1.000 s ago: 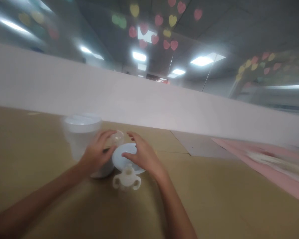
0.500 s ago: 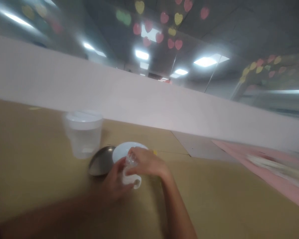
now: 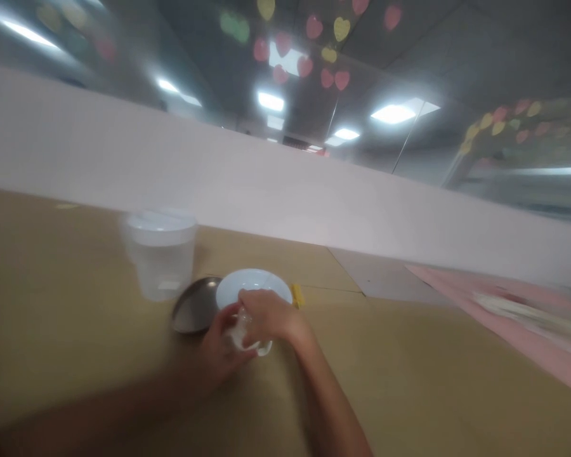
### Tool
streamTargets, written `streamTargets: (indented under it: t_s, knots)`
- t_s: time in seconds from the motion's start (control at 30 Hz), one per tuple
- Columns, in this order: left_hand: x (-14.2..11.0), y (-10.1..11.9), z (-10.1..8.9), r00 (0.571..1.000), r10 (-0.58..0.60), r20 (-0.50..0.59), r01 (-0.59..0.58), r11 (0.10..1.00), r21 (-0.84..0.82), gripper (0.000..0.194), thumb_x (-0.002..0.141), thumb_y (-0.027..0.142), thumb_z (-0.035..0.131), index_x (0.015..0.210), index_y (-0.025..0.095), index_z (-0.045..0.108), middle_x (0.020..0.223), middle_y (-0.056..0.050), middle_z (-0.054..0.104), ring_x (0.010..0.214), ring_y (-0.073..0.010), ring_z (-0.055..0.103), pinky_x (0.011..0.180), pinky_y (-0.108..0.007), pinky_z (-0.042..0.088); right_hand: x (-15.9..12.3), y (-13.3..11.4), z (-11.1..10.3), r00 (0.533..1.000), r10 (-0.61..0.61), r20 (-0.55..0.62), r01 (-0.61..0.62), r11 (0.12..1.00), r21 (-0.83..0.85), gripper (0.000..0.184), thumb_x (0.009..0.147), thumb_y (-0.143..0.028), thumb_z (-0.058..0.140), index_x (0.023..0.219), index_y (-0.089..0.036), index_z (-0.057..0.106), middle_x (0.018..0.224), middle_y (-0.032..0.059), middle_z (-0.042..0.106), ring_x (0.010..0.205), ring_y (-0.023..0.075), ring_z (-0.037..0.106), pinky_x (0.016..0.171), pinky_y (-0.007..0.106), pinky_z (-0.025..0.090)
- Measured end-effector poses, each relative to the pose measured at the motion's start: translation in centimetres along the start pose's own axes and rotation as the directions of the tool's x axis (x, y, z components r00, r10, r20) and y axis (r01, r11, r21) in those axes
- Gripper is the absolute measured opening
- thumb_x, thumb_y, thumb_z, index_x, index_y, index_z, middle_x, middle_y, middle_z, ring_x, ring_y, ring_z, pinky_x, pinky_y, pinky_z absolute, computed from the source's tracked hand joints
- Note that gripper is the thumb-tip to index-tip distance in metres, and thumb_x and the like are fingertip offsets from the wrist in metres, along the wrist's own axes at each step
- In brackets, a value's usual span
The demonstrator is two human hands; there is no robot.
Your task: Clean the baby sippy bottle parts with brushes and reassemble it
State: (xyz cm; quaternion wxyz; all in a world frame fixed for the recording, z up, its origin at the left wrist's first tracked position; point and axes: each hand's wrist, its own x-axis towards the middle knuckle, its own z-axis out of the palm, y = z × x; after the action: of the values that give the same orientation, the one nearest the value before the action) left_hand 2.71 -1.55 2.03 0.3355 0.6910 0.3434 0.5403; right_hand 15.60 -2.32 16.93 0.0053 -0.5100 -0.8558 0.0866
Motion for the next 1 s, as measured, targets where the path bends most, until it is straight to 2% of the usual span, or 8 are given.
streamTargets:
  t_s: [0.33, 0.63, 0.77, 0.87, 0.97, 1.0]
  knots:
    - [-0.1, -0.5, 0.1, 0.998, 0.053, -0.023, -0.052, 0.998, 0.02, 0.07, 0.063, 0.036, 0.073, 0.123, 0.03, 0.036, 0.115, -0.003, 0.052, 0.099, -0.0258, 0.055, 0.083, -0.04, 0.049, 0.0, -0.4, -0.2, 1.0, 0.016, 0.024, -0.014, 0.997, -0.073, 0.045, 0.057, -0.025, 0.073, 0.094, -0.017, 0.049, 0.091, 0.006, 0.058, 0.083, 0.0208, 0.053, 0.059, 0.024, 0.031]
    - [-0.2, 0.0, -0.1, 0.999, 0.036, 0.003, -0.036, 0.999, 0.024, 0.067, 0.065, 0.036, 0.072, 0.122, 0.029, 0.037, 0.116, -0.005, 0.052, 0.103, -0.026, 0.053, 0.084, -0.042, 0.049, 0.2, -0.6, 0.4, 0.998, 0.067, 0.021, -0.064, 0.992, -0.104, 0.052, 0.055, -0.029, 0.075, 0.099, -0.017, 0.05, 0.093, 0.009, 0.058, 0.083, 0.0237, 0.053, 0.055, 0.024, 0.031]
    - [-0.2, -0.1, -0.2, 0.999, 0.053, 0.0, -0.053, 0.998, 0.042, 0.067, 0.066, 0.034, 0.072, 0.123, 0.028, 0.037, 0.116, -0.006, 0.053, 0.103, -0.0264, 0.054, 0.086, -0.044, 0.048, 0.3, -0.3, 0.4, 0.997, 0.082, 0.009, -0.081, 0.993, -0.091, 0.051, 0.055, -0.029, 0.074, 0.1, -0.018, 0.052, 0.091, 0.0076, 0.058, 0.082, 0.0232, 0.054, 0.056, 0.024, 0.033]
    - [-0.1, -0.1, -0.2, 0.997, 0.077, 0.001, -0.077, 0.996, 0.051, 0.068, 0.066, 0.031, 0.071, 0.124, 0.028, 0.036, 0.117, -0.006, 0.053, 0.104, -0.0258, 0.054, 0.088, -0.043, 0.048, 0.4, 1.0, 0.1, 0.999, 0.015, 0.035, -0.016, 0.999, 0.029, 0.049, 0.055, -0.033, 0.075, 0.098, -0.021, 0.055, 0.088, 0.0036, 0.058, 0.082, 0.0209, 0.054, 0.058, 0.024, 0.037]
    - [0.0, 0.2, -0.2, 0.994, 0.104, 0.025, -0.105, 0.993, 0.053, 0.061, 0.067, 0.028, 0.07, 0.119, 0.027, 0.039, 0.112, -0.006, 0.055, 0.1, -0.024, 0.056, 0.086, -0.04, 0.048, 0.1, 3.2, -0.6, 0.994, -0.073, 0.084, 0.046, 0.956, 0.291, 0.053, 0.057, -0.04, 0.076, 0.104, -0.024, 0.055, 0.096, 0.0018, 0.058, 0.083, 0.0173, 0.055, 0.064, 0.025, 0.043]
    - [0.1, 0.3, -0.2, 0.994, 0.109, 0.028, -0.111, 0.992, 0.052, 0.058, 0.066, 0.027, 0.07, 0.117, 0.025, 0.041, 0.11, -0.006, 0.056, 0.098, -0.0238, 0.057, 0.086, -0.039, 0.048, -0.2, 4.0, -0.9, 0.994, -0.084, 0.064, 0.054, 0.923, 0.381, 0.056, 0.058, -0.042, 0.076, 0.107, -0.023, 0.054, 0.1, 0.0029, 0.057, 0.085, 0.017, 0.054, 0.067, 0.026, 0.044]
